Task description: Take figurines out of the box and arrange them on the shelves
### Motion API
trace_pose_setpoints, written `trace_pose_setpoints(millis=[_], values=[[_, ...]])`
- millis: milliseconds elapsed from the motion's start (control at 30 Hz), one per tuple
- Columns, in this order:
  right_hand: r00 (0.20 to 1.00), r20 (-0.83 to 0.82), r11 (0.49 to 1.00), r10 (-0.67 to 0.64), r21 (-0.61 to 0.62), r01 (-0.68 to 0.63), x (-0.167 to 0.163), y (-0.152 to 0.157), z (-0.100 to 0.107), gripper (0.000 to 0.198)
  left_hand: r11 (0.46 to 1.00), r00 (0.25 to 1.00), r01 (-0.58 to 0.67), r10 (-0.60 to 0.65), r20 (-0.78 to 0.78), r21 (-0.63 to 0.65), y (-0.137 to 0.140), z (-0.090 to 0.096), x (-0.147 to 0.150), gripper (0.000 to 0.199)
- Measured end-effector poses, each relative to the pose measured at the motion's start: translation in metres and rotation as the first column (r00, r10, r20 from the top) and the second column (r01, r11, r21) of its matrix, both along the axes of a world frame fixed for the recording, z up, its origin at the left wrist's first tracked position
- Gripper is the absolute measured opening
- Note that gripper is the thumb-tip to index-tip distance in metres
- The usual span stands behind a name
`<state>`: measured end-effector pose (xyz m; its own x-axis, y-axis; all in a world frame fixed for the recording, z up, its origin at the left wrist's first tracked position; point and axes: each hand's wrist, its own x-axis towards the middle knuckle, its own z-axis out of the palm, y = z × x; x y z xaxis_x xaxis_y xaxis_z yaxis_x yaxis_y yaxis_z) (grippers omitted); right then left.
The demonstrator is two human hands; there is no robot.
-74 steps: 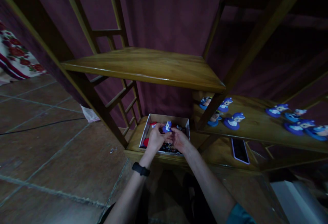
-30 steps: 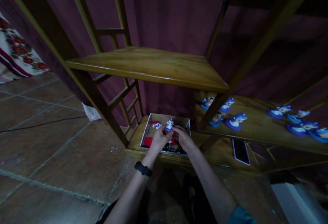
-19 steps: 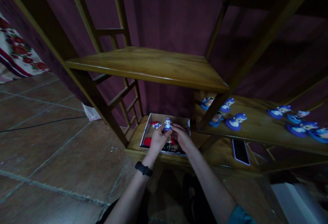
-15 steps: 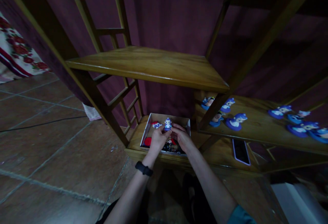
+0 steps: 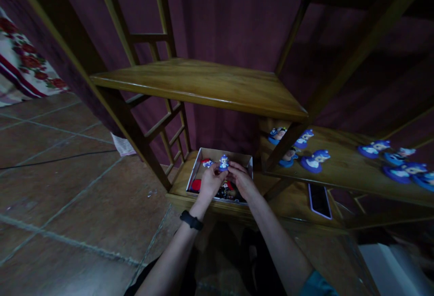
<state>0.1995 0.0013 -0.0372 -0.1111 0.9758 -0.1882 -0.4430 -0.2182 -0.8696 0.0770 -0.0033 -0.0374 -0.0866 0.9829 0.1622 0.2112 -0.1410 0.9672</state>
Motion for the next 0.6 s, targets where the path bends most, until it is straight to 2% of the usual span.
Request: trace_pose_setpoints(millis=[133,300,600], values=[[0.999,0.031,0.999,0.011,0.033,-0.012,-0.001,-0.003,0.003,0.030,0.999,0.996,-0.033,0.033,-0.087,-0.001,-0.002,0.000,0.001,0.030],[0.998,0.069,0.999,0.002,0.034,-0.004,-0.004,-0.006,0.007,0.031,0.997,0.964,-0.076,0.068,-0.259,-0.022,-0.009,0.009,-0.001,0.026],[0.987,0.160,0.999,-0.024,0.033,0.019,-0.006,-0.005,0.005,0.025,0.994,0.910,-0.069,0.026,-0.414,-0.089,-0.013,0.021,0.001,0.025]])
